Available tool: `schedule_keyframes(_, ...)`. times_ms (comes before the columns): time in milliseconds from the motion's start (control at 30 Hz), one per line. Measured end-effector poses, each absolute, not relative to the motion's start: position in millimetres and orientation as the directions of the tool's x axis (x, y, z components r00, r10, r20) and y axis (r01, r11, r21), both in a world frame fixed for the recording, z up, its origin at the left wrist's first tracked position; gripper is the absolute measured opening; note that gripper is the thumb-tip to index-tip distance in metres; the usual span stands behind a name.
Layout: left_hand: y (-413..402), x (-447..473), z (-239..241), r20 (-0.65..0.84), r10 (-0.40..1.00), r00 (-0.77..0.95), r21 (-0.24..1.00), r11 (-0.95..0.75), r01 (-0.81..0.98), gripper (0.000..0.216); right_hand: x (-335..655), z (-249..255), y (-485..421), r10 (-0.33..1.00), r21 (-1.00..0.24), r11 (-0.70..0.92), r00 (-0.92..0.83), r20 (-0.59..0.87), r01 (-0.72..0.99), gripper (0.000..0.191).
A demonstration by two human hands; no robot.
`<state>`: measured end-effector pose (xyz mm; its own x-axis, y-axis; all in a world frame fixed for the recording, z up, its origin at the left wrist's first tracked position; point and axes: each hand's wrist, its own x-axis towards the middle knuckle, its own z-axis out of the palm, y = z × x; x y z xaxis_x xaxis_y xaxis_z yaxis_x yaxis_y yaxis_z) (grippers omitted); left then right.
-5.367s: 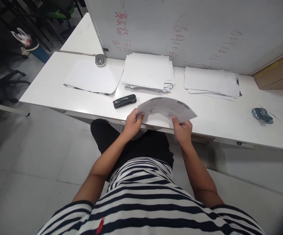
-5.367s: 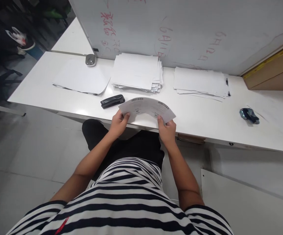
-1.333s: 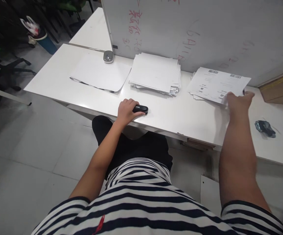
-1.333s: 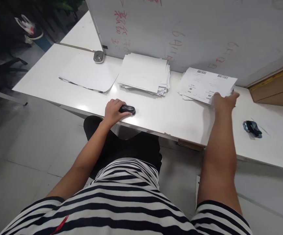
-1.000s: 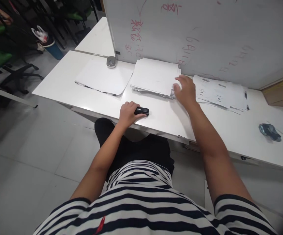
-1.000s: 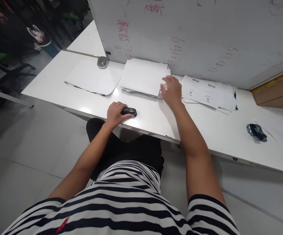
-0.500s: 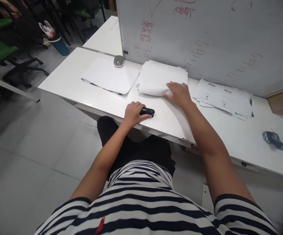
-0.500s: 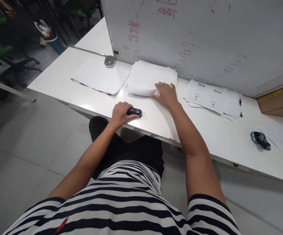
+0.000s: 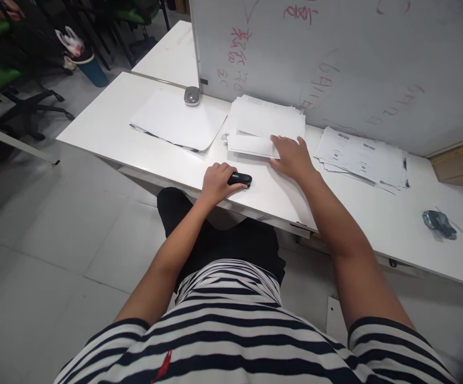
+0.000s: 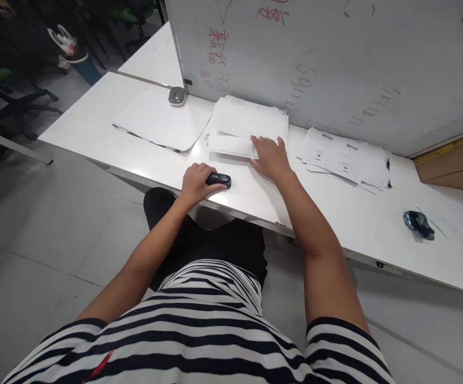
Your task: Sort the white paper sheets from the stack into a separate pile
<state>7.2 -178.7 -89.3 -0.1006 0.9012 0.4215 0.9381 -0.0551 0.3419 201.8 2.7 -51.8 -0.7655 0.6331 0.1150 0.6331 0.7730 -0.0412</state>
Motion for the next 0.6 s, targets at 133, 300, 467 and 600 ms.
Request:
schedule_keyframes(133, -178.8, 7.3, -89.3, 0.425, 0.900, -0.094, 0.343, -0.064, 0.937, 0.049, 204.0, -46.7, -3.4, 0.627, -0.046, 0.778, -0.770, 0.116, 0.627, 0.065)
schedule_keyframes(300, -179.0, 7.2, -88.6, 0.432, 0.897, -0.094, 0.340, -0.065, 0.938, 0.048, 204.6, -41.3, -8.6, 0.636, -0.050, 0.771, -0.762, 0.125, 0.635, 0.066)
schedule_keyframes(467, -179.1, 7.6, -88.3, 0.420, 0.902, -0.100, 0.347, -0.058, 0.936, 0.050, 205.5, -40.9, -9.5, 0.643, -0.045, 0.763, -0.751, 0.151, 0.644, 0.068)
schedule_keyframes(600, -178.6, 7.2, -90.1, 0.420, 0.901, -0.108, 0.366, -0.059, 0.929, 0.050, 207.2, -46.1, -5.9, 0.665, -0.005, 0.738, -0.726, 0.178, 0.675, 0.060)
